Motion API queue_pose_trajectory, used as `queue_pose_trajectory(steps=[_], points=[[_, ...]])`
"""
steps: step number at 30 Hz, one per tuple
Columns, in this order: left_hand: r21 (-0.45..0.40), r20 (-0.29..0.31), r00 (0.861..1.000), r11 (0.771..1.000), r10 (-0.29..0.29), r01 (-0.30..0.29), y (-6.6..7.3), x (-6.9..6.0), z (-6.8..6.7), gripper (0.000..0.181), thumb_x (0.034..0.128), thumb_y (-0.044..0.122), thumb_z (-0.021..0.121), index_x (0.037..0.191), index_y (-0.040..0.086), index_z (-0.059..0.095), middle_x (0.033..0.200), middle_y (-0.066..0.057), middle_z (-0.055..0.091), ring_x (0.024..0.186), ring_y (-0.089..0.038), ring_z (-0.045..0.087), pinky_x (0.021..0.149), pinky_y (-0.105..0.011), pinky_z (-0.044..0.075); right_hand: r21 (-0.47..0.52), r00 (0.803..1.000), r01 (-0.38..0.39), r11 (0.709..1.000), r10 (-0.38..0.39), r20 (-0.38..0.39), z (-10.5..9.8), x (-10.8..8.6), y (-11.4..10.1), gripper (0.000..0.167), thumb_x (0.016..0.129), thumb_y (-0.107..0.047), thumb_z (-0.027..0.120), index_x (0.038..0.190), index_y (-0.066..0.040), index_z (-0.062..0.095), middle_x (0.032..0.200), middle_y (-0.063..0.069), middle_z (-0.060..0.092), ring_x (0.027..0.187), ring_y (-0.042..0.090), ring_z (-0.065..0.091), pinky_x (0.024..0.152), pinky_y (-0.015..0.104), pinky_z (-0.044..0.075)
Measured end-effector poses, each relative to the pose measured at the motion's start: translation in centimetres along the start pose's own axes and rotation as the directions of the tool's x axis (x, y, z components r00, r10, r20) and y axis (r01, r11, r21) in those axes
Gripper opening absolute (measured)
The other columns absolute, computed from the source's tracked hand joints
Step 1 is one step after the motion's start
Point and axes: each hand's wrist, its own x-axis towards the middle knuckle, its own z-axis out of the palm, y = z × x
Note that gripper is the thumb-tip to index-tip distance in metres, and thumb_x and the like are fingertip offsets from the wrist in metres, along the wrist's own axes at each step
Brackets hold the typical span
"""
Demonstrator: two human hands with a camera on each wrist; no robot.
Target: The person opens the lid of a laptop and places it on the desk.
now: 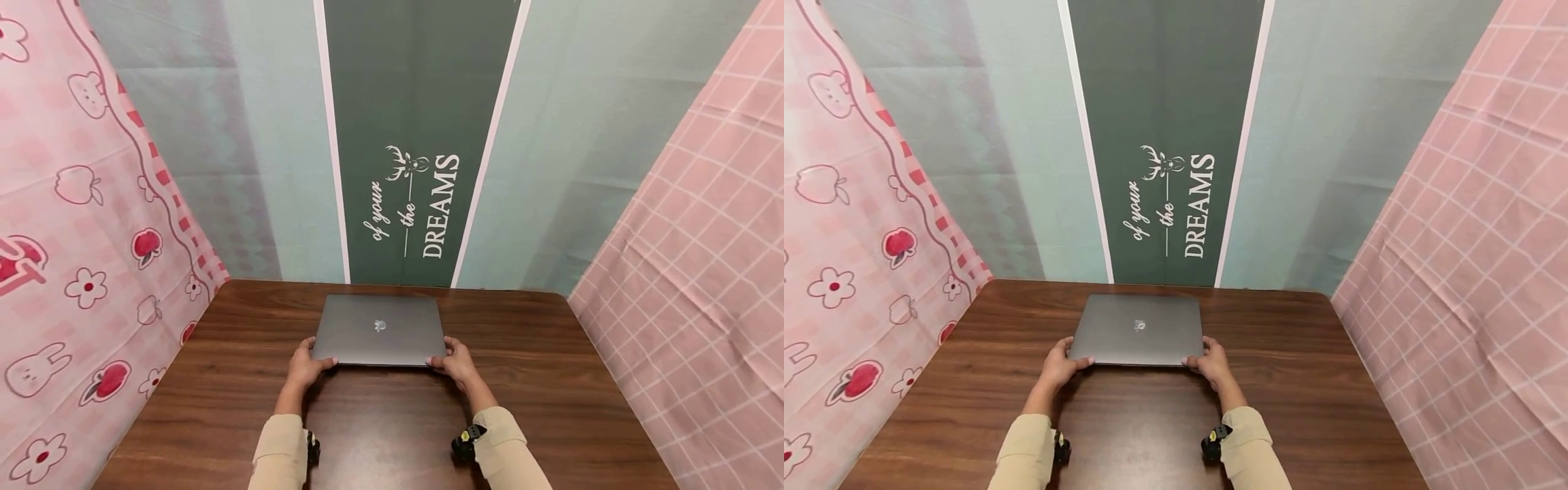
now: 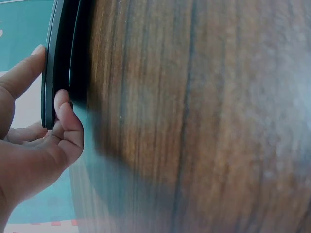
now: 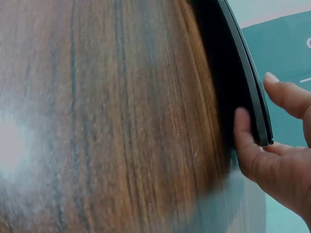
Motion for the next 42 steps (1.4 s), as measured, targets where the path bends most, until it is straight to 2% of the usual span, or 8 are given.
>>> queue_pose_trajectory(steps=[1, 3, 10, 17, 24, 29, 35, 42], points=[[0.000, 0.001, 1.000, 1.000, -0.001, 0.001, 0.0, 0.0, 0.1, 0.079, 0.0739, 0.015, 0.078, 0.135, -0.010, 0.035, 0.134, -0.031, 0.040, 0.118, -0.043, 0.042, 0.095, -0.050, 0.034, 0.032, 1.000, -0.007, 0.999, 0.007, 0.002, 0.1, 0.0, 0.1, 0.079, 0.070, 0.019, 0.068, 0.137, 0.014, 0.025, 0.112, 0.035, 0.046, 0.082, 0.027, 0.058, 0.067, 0.035, 0.053], [0.002, -0.004, 1.000, 1.000, -0.005, 0.005, 0.0, 0.0, 0.2, 0.080, 0.0732, 0.014, 0.078, 0.136, -0.009, 0.034, 0.134, -0.030, 0.039, 0.119, -0.043, 0.041, 0.096, -0.050, 0.034, 0.023, 1.000, 0.008, 1.000, -0.008, 0.001, 0.1, 0.0, 0.1, 0.079, 0.069, 0.019, 0.068, 0.136, 0.015, 0.026, 0.110, 0.035, 0.048, 0.082, 0.028, 0.058, 0.067, 0.035, 0.053], [-0.003, -0.026, 1.000, 1.000, -0.013, 0.013, 0.1, -0.4, 0.2, 0.080, 0.0706, 0.010, 0.080, 0.135, -0.008, 0.036, 0.133, -0.031, 0.040, 0.118, -0.044, 0.041, 0.096, -0.050, 0.033, -0.216, 0.994, 0.105, 0.971, -0.112, -0.018, 0.1, -0.4, 0.6, 0.079, 0.068, 0.006, 0.076, 0.134, 0.013, 0.033, 0.111, 0.030, 0.052, 0.093, 0.032, 0.054, 0.074, 0.035, 0.046], [-0.042, -0.053, 0.999, 0.999, -0.005, 0.003, 0.5, -1.4, -0.1, 0.081, 0.0699, 0.012, 0.080, 0.135, -0.006, 0.036, 0.129, -0.031, 0.044, 0.114, -0.042, 0.045, 0.093, -0.049, 0.036, -0.237, 0.987, 0.155, 0.959, -0.163, -0.011, 0.0, -1.1, 0.6, 0.081, 0.070, 0.004, 0.076, 0.136, 0.012, 0.031, 0.107, 0.026, 0.050, 0.092, 0.032, 0.052, 0.072, 0.034, 0.046], [-0.095, -0.087, 0.996, 0.995, 0.002, -0.010, 1.1, -2.6, -0.4, 0.080, 0.0678, 0.013, 0.081, 0.134, -0.004, 0.039, 0.117, -0.029, 0.050, 0.104, -0.038, 0.050, 0.086, -0.047, 0.040, -0.174, 0.979, 0.196, 0.965, -0.202, -0.014, -0.5, -2.5, -0.3, 0.081, 0.072, 0.002, 0.075, 0.138, 0.010, 0.029, 0.124, 0.030, 0.044, 0.111, 0.040, 0.048, 0.088, 0.040, 0.042], [-0.117, -0.104, 0.994, 0.993, 0.009, -0.021, 1.3, -3.2, -0.4, 0.080, 0.0665, 0.010, 0.082, 0.133, -0.004, 0.040, 0.112, -0.025, 0.053, 0.097, -0.035, 0.052, 0.081, -0.042, 0.041, -0.119, 0.976, 0.218, 0.969, -0.220, -0.004, -0.7, -3.2, -0.4, 0.080, 0.073, 0.004, 0.073, 0.139, 0.011, 0.028, 0.125, 0.030, 0.044, 0.111, 0.039, 0.048, 0.086, 0.033, 0.043], [-0.108, -0.112, 0.994, 0.994, 0.015, -0.027, 1.3, -3.6, -0.5, 0.080, 0.0664, 0.011, 0.082, 0.133, -0.005, 0.041, 0.112, -0.026, 0.053, 0.098, -0.036, 0.052, 0.082, -0.043, 0.040, -0.086, 0.976, 0.216, 0.973, -0.216, 0.010, -0.6, -3.5, -0.8, 0.081, 0.074, 0.006, 0.072, 0.140, 0.011, 0.025, 0.126, 0.030, 0.042, 0.111, 0.038, 0.048, 0.085, 0.030, 0.044], [-0.106, -0.113, 0.994, 0.994, 0.008, -0.020, 1.5, -3.7, -0.5, 0.079, 0.0670, 0.010, 0.081, 0.133, -0.005, 0.040, 0.114, -0.027, 0.053, 0.101, -0.036, 0.051, 0.084, -0.044, 0.039, -0.062, 0.978, 0.204, 0.977, -0.202, 0.044, -0.5, -5.0, -2.9, 0.078, 0.074, 0.011, 0.069, 0.137, 0.016, 0.024, 0.123, 0.034, 0.042, 0.109, 0.041, 0.047, 0.082, 0.031, 0.044]])
